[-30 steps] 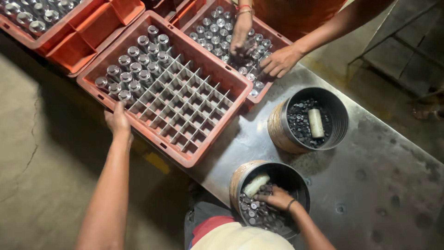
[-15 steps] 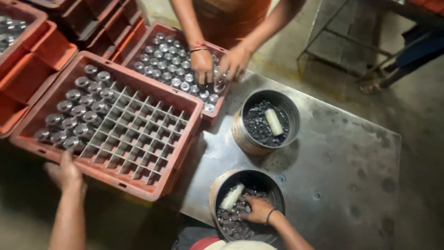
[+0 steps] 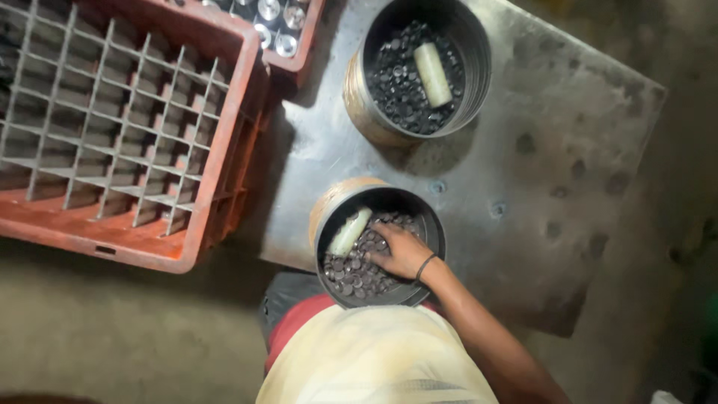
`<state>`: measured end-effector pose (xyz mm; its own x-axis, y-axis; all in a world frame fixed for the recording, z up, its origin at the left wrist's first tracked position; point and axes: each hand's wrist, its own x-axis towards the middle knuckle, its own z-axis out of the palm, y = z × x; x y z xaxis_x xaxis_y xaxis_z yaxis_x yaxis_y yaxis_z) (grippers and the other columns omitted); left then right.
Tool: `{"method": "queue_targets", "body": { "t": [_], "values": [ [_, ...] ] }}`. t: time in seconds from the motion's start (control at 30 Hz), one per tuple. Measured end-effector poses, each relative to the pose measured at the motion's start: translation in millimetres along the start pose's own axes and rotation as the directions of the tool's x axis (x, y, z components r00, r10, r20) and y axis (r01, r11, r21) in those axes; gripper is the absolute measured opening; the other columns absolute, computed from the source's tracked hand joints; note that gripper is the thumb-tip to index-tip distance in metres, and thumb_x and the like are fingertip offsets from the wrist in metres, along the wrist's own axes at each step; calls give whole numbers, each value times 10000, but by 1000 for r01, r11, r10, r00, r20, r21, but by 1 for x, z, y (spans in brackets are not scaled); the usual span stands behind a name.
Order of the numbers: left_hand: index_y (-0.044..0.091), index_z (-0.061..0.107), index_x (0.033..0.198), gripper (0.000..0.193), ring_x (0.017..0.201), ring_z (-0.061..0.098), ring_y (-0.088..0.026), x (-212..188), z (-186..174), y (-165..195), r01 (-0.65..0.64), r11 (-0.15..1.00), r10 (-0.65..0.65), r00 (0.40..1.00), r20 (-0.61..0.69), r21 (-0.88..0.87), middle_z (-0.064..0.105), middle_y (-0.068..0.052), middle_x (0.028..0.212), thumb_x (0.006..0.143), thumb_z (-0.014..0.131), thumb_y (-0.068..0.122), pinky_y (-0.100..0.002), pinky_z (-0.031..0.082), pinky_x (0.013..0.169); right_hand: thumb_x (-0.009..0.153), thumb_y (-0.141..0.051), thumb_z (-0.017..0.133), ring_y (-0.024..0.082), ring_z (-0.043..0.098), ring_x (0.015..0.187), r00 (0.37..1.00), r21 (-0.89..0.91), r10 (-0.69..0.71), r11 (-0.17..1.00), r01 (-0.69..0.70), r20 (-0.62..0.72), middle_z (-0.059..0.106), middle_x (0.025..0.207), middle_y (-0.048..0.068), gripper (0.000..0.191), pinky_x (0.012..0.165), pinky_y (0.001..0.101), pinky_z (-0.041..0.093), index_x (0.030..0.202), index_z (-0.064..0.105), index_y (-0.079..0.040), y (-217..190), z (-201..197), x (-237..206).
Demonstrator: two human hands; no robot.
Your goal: The person uses a cylindrical brush to wipe the tops of metal caps arranged in an orange crate. The person then places the brush into a bucket and handles the caps with both hands, moving them between the crate and the bucket.
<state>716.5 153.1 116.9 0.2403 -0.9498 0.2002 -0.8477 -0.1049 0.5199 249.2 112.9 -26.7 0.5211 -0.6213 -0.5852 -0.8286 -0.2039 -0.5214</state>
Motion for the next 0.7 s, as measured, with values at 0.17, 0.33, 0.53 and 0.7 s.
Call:
{"method": "queue_targets", "body": {
  "t": [0.17, 0.33, 0.53, 0.7],
  "values": [
    [-88, 521, 1371, 471, 1154, 480, -317, -12, 3, -14, 20, 998, -17, 998, 55, -52, 507, -233, 1251, 991, 637, 166, -457, 405, 985, 828, -418, 760, 424, 555, 1274, 999, 16, 17, 1000, -17, 32, 566, 1403, 240, 726, 1085, 454, 436, 1414, 524, -61, -9, -8, 5],
    [-82, 557, 1350, 427, 1086, 502, -275, 3, -5, -9, 33, 995, -26, 997, 74, -91, 542, -205, 1207, 1035, 613, 201, -412, 422, 949, 824, -403, 751, 422, 547, 1273, 999, 35, 32, 999, -34, 43, 560, 1398, 231, 725, 1071, 456, 439, 1417, 514, -59, -9, -9, 7],
    [-74, 600, 1325, 396, 1003, 529, -224, 35, -3, 21, 48, 986, -37, 997, 68, -162, 584, -172, 1154, 1087, 584, 242, -358, 442, 906, 850, -442, 738, 413, 535, 1297, 996, 4, 56, 998, -56, 67, 541, 1426, 231, 718, 1083, 466, 436, 1415, 508, -64, -4, -8, 8],
    [-68, 636, 1304, 393, 935, 551, -182, 74, -18, 62, 121, 935, -106, 992, 64, -333, 620, -144, 1109, 1130, 560, 276, -314, 459, 870, 758, -550, 782, 414, 468, 1344, 977, -118, 65, 992, -42, 201, 465, 1472, 241, 824, 1119, 456, 396, 1436, 526, -156, 2, -1, 13]
  ]
}}
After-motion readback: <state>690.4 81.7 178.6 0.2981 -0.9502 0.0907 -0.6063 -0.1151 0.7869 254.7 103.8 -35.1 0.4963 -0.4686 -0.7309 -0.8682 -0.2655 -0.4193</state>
